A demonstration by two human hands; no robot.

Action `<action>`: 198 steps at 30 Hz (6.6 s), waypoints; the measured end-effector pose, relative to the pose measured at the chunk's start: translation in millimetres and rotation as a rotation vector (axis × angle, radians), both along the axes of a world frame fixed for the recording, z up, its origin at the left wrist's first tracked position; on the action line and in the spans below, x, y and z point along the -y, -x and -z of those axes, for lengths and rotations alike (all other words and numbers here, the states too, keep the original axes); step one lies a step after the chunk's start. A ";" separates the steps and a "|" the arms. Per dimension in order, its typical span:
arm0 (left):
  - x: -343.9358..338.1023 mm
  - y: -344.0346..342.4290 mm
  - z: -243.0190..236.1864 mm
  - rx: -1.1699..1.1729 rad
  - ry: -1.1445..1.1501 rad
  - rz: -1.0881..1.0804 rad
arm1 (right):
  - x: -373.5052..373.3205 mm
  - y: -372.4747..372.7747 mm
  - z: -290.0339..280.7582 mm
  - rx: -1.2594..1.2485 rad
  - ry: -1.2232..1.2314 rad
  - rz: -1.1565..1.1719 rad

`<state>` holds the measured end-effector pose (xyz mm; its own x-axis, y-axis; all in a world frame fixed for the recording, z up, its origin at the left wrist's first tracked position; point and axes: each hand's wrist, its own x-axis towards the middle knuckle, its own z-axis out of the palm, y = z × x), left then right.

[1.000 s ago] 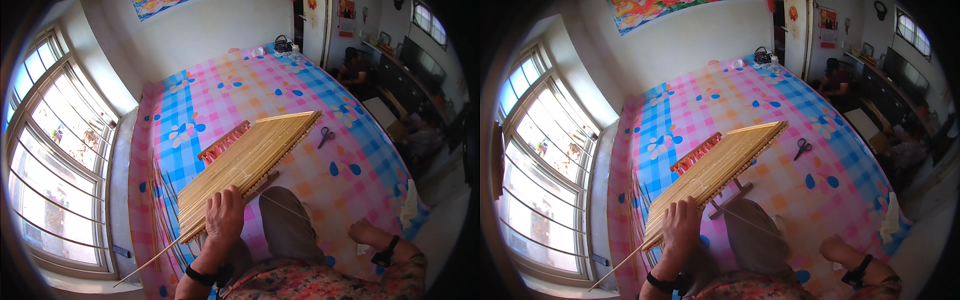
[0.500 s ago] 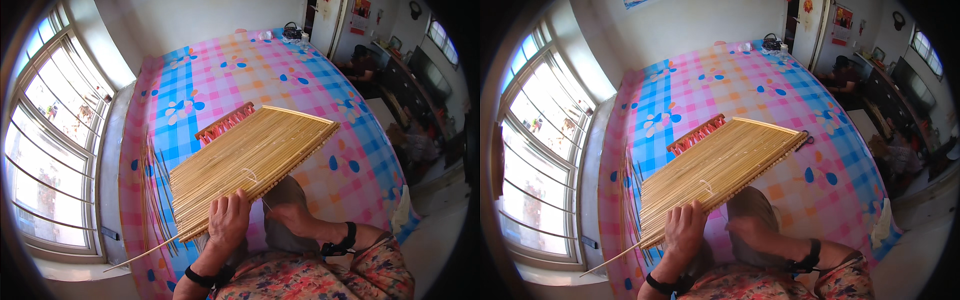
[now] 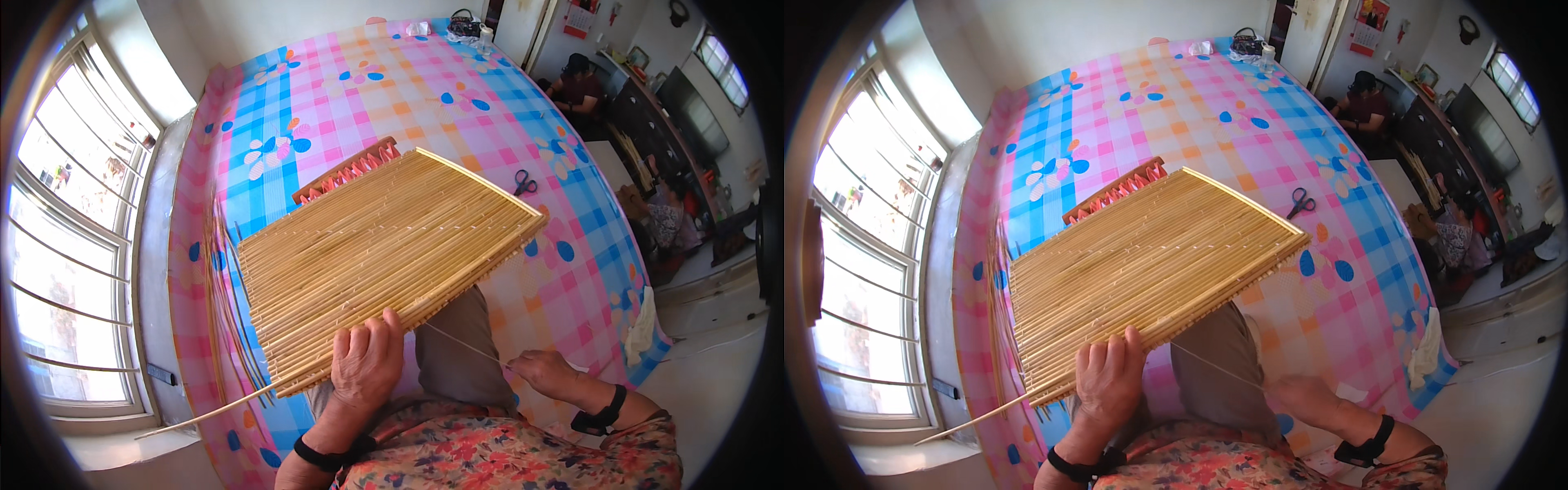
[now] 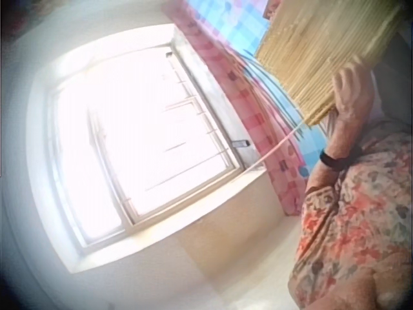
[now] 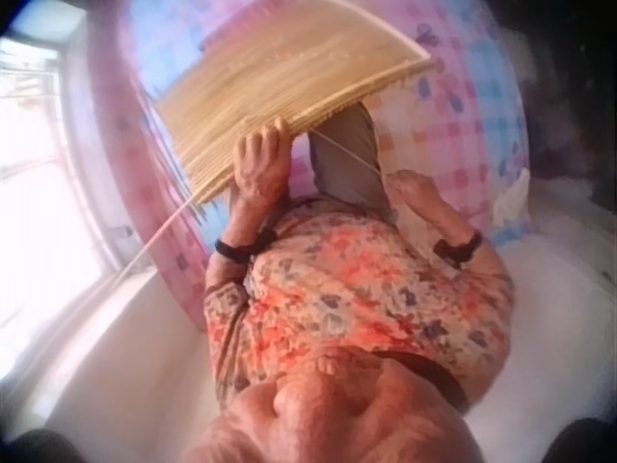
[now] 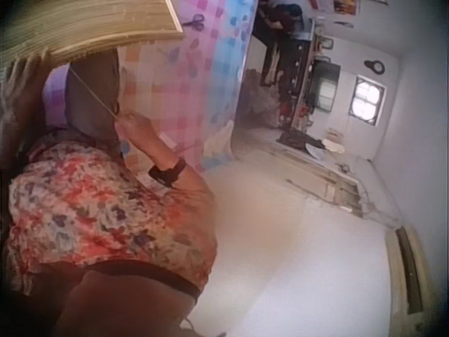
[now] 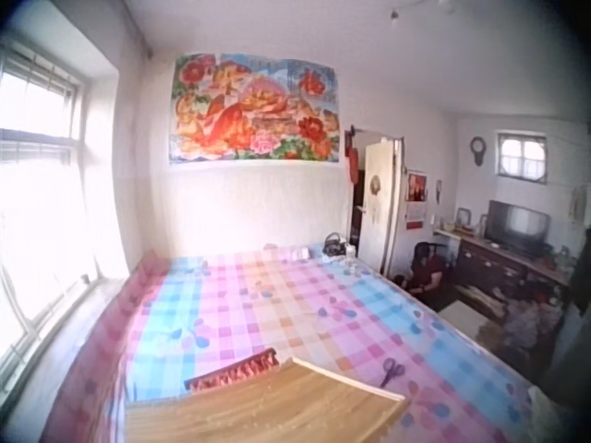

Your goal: The person weaves together thin bamboo sticks using thread by hand, tying knots to secure the sticks into a flat mat.

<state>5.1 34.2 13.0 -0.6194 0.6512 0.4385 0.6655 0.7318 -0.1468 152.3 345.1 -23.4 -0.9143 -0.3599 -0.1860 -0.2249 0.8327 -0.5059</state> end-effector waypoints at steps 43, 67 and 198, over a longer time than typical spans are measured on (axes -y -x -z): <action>27.1 0.9 -7.5 0.158 -0.051 0.046 | 88.2 105.0 -70.4 -0.069 0.319 -0.131; 41.8 21.9 -5.4 0.125 0.032 0.270 | 62.2 220.1 -63.2 0.186 0.706 -0.317; 45.3 -22.6 -9.7 0.418 -0.211 0.669 | 9.5 23.7 -74.1 0.117 0.545 0.237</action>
<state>27.6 -11.2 22.7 -0.2682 0.8708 0.4120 0.9407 0.1446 0.3068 128.7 335.6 50.7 -0.9657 -0.2211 -0.1363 0.0177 0.4675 -0.8838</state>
